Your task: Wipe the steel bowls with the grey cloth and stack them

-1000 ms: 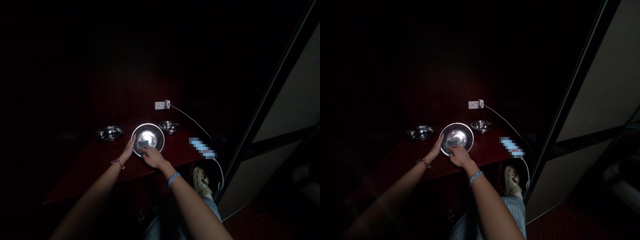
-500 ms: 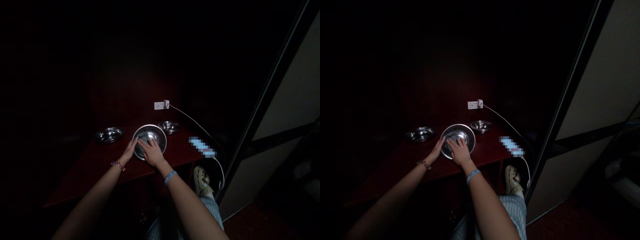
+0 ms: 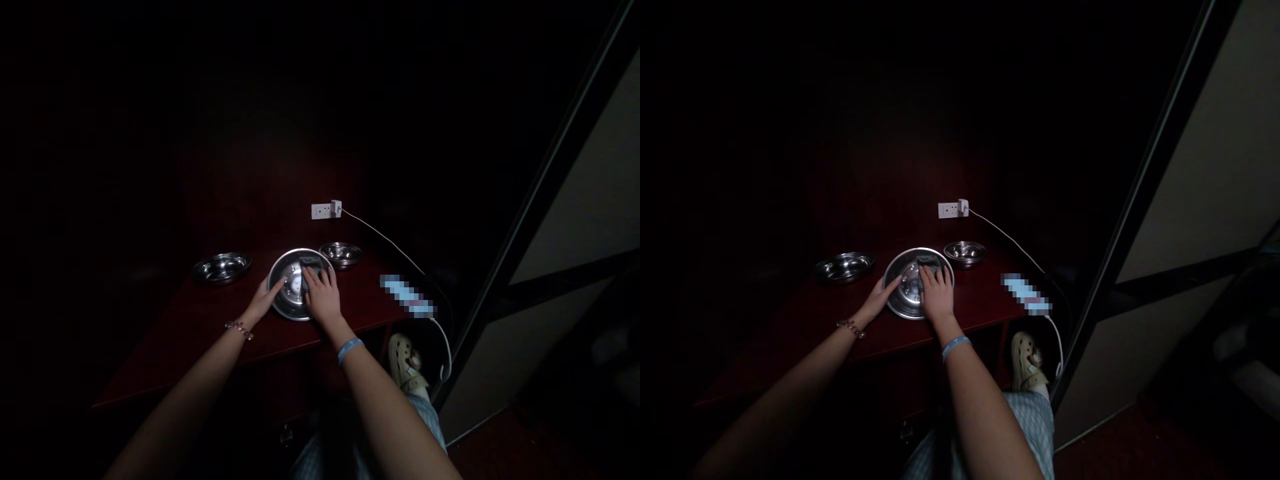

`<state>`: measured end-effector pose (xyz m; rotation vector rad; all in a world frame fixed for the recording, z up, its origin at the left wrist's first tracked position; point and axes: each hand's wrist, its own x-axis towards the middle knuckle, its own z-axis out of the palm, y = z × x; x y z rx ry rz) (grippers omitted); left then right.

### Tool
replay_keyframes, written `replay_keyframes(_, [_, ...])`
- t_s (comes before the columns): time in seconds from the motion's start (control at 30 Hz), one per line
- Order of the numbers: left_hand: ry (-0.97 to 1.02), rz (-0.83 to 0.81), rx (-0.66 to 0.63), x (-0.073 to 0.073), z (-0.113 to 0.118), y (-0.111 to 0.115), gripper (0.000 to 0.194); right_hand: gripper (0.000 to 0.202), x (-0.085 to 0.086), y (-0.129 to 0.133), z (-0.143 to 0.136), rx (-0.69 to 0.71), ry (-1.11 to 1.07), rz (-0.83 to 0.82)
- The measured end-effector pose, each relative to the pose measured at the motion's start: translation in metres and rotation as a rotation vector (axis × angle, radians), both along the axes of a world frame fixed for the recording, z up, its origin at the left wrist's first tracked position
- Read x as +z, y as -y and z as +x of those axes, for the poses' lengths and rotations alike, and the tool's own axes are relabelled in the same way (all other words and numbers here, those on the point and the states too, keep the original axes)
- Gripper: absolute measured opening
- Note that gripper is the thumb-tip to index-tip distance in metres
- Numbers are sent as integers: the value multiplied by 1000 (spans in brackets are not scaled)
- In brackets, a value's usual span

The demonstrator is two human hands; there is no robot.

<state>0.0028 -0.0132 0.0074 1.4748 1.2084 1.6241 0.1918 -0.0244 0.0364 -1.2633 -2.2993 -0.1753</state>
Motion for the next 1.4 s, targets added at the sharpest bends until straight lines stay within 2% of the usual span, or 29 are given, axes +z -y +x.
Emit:
replay_keyframes(0.2, [46, -3, 13, -3, -3, -5, 70, 59, 2, 1, 2, -85, -15, 20])
replay_keyframes(0.33, [50, 2, 49, -6, -7, -10, 66, 41, 11, 7, -3, -146, -1, -46])
replay_keyframes(0.43, [50, 1, 62, -7, -9, -11, 68, 42, 18, 12, -7, -172, 52, -106])
replay_keyframes(0.6, [37, 3, 73, -8, -9, -11, 68, 45, 23, 22, -16, -140, 94, -194])
replay_keyframes(0.8, [41, -49, 146, -10, -10, -14, 71, 42, 15, 30, -28, -111, -18, -320])
replay_keyframes(0.93, [41, -68, 158, -11, -13, -16, 72, 33, 8, 18, -30, -66, -333, -506])
replay_keyframes(1.1, [9, -54, 152, -11, -16, -16, 76, 17, 5, -6, -21, 83, -1069, -975])
replay_keyframes(1.2, [-35, -59, 141, -10, -15, -14, 76, 10, 7, -14, -9, 175, -1507, -1188])
replay_keyframes(1.3, [-70, -63, 114, -9, -14, -11, 74, 2, 9, -19, 2, 210, -1788, -1275])
replay_keyframes(1.4, [-76, -62, 93, -7, -12, -8, 72, 13, 9, -23, 9, 244, -1939, -1295])
